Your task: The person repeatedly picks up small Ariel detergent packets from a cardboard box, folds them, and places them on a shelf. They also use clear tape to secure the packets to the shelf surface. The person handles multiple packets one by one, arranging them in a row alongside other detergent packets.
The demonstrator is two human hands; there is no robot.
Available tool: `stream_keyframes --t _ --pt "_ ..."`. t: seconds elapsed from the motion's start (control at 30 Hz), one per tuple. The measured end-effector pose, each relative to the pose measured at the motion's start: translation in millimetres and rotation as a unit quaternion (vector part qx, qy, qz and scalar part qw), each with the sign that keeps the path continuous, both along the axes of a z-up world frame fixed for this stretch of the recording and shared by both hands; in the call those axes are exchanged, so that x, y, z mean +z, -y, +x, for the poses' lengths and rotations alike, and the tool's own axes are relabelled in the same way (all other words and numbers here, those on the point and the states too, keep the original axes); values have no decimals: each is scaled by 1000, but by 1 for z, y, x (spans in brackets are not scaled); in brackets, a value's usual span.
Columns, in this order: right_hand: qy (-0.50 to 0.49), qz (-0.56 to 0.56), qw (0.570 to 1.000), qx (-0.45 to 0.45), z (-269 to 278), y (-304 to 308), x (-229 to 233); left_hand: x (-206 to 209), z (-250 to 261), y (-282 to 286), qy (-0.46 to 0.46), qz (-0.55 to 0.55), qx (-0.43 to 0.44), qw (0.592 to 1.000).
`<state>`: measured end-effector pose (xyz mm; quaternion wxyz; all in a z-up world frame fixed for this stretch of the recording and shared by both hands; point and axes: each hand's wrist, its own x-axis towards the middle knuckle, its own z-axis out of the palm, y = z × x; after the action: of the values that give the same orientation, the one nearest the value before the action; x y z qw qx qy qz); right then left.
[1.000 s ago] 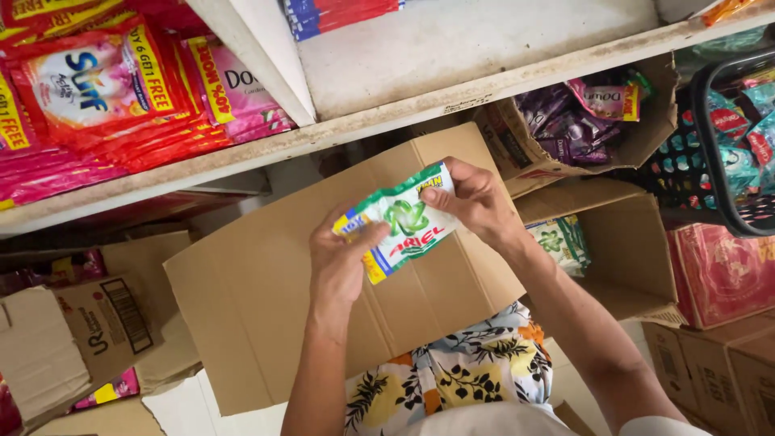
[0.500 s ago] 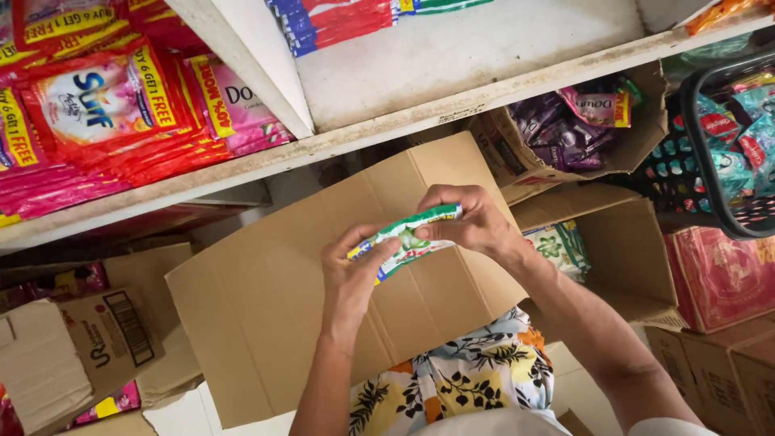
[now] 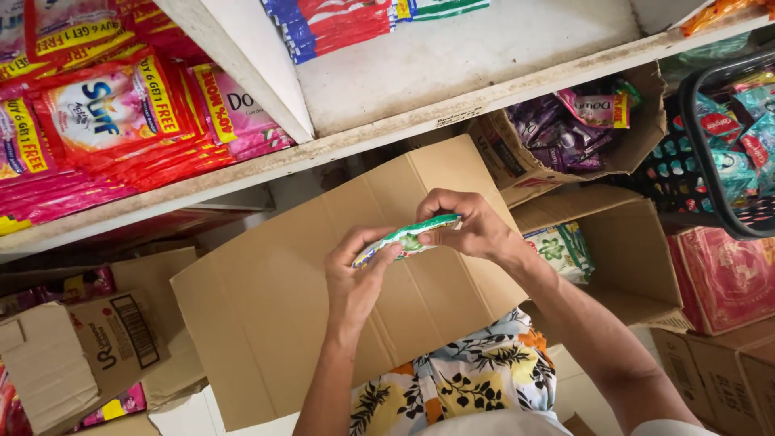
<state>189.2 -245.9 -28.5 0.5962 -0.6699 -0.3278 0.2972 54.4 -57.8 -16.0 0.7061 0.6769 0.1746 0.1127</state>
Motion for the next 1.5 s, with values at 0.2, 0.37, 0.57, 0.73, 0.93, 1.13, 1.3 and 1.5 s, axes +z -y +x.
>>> stream_keyframes --t 0.2,0.37,0.57,0.73,0.93,1.13,1.3,1.5 --pt "73 -14 997 -16 3 1 11 -8 1 7 0 -18 -10 1000" --pt "39 -41 998 -25 1 2 12 -17 2 16 -13 -30 -7 999" --pt "74 -44 994 -69 2 3 -1 -25 2 17 -7 -78 38 996" --pt "-30 -21 996 -80 1 5 -11 -15 8 17 -7 -87 58 995" --pt "24 30 996 -78 -2 0 -4 -28 9 22 -9 -63 56 996" --pt "40 34 997 -58 -7 0 -8 -22 12 20 12 -110 61 992" --pt "29 33 994 -100 -9 -2 -18 -34 3 19 0 -86 44 995" --pt "64 16 993 -93 -12 -6 1 -19 6 14 -17 -49 50 997"
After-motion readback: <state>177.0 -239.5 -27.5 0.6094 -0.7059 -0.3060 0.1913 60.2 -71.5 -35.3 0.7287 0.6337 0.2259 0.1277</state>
